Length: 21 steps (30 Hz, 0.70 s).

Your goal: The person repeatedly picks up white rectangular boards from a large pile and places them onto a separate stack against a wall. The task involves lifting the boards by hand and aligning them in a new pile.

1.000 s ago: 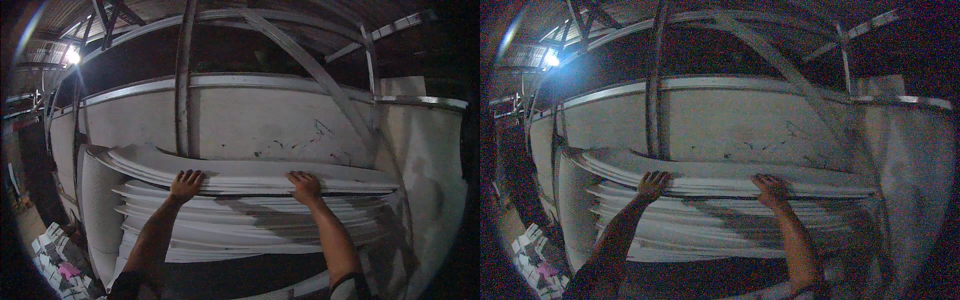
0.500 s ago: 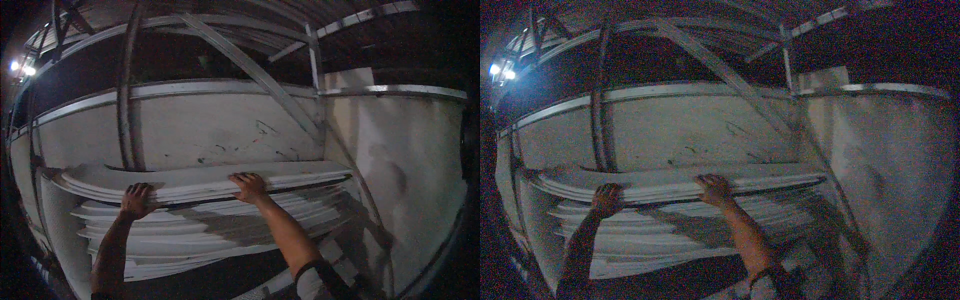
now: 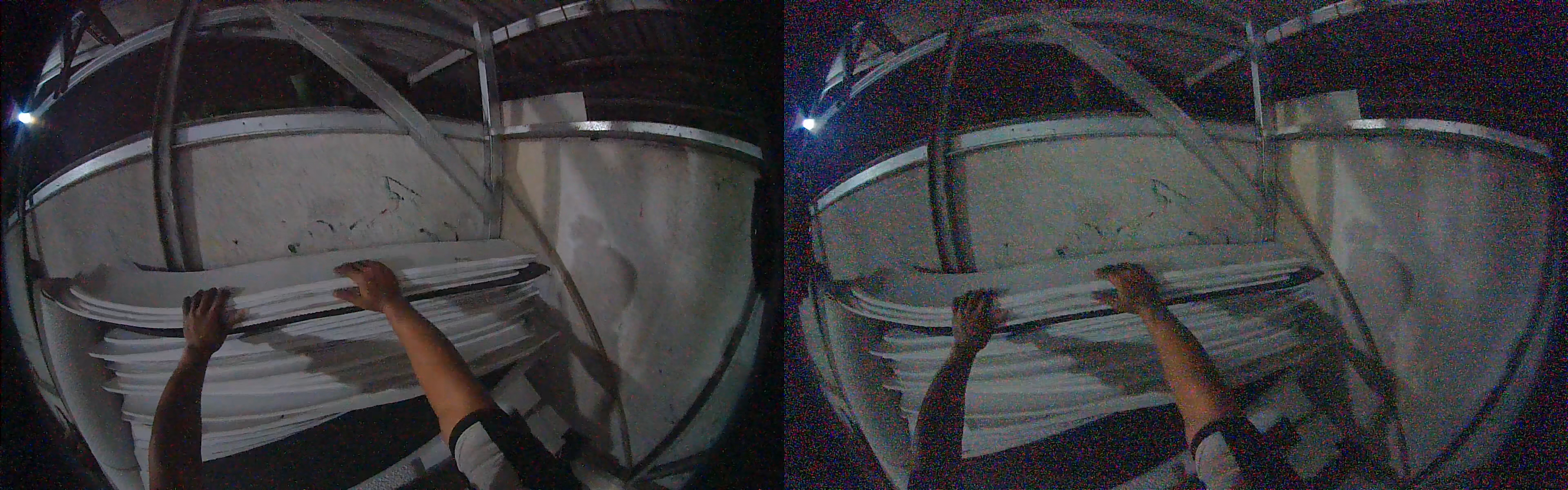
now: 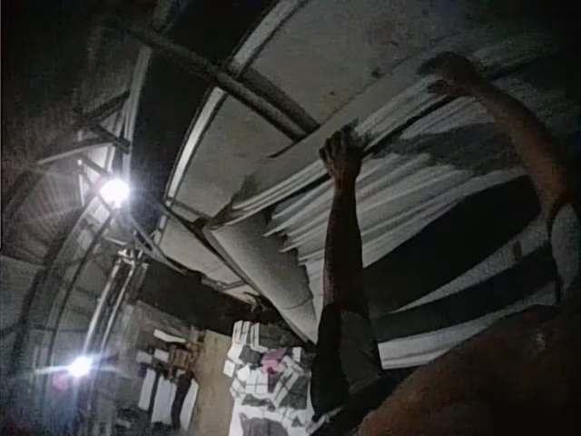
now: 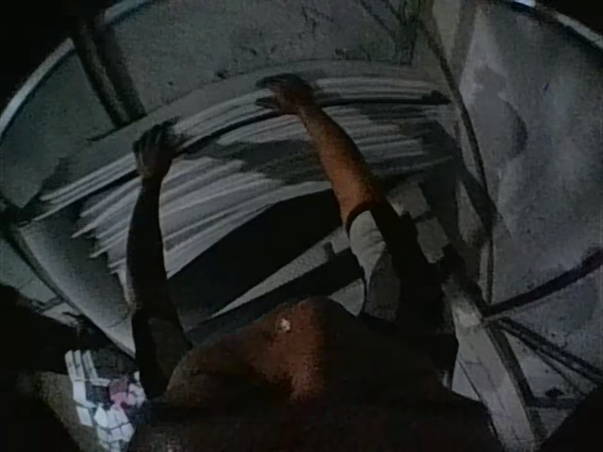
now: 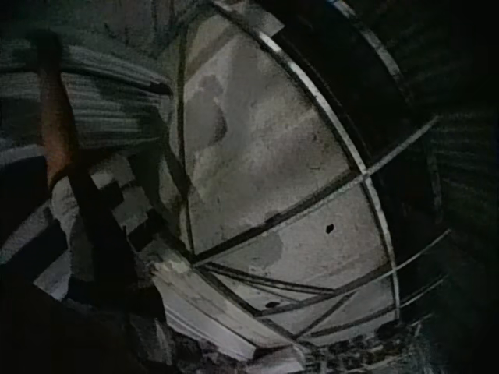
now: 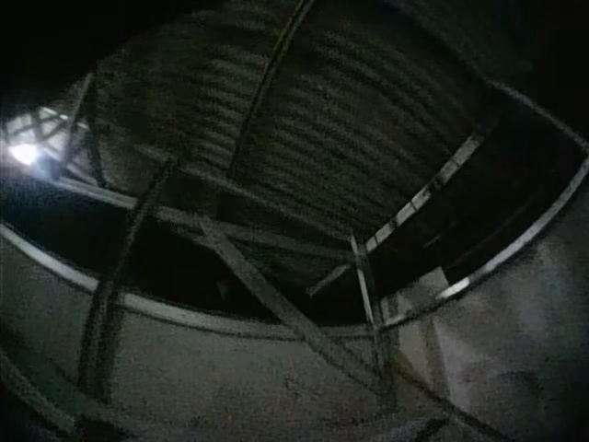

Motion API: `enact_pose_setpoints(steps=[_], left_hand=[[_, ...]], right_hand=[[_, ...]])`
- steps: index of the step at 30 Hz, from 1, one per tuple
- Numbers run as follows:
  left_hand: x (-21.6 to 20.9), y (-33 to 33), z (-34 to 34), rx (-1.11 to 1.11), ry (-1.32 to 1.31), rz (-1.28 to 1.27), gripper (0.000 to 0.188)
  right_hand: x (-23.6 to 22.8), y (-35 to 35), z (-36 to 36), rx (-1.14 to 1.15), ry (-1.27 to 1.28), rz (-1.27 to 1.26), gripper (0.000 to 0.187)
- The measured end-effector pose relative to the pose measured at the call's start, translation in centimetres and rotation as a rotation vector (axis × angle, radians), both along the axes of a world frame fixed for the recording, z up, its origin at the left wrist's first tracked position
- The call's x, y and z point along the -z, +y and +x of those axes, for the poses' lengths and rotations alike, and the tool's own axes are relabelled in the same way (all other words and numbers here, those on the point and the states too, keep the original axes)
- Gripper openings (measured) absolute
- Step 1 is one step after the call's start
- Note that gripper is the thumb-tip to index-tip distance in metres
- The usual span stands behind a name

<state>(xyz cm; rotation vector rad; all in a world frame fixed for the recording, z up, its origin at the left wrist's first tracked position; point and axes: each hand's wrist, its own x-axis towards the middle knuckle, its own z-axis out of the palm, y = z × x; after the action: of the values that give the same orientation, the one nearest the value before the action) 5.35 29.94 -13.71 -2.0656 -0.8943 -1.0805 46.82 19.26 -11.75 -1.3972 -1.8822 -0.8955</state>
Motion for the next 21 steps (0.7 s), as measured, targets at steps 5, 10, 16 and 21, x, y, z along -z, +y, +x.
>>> enact_pose_setpoints(steps=[5, 10, 16, 21], left_hand=[[-0.9, -0.9, 1.0, 0.059, -0.049, -0.063, 0.054], [-1.6, -0.2, 0.4, 0.073, -0.048, -0.204, 0.054], [-2.1, -2.7, 1.4, -0.091, -0.066, -0.366, 0.061], [1.7, -2.1, 2.1, -0.218, -0.237, -0.153, 0.071]], right_hand=[[-0.7, -0.2, -0.1, -0.007, 0.004, -0.001, 0.05], [0.2, -0.3, -1.6, 0.226, 0.041, 0.008, 0.057], [2.6, -0.5, -1.8, 0.315, 0.144, 0.195, 0.064], [4.9, -1.4, -2.5, 0.366, 0.235, 0.285, 0.069]])
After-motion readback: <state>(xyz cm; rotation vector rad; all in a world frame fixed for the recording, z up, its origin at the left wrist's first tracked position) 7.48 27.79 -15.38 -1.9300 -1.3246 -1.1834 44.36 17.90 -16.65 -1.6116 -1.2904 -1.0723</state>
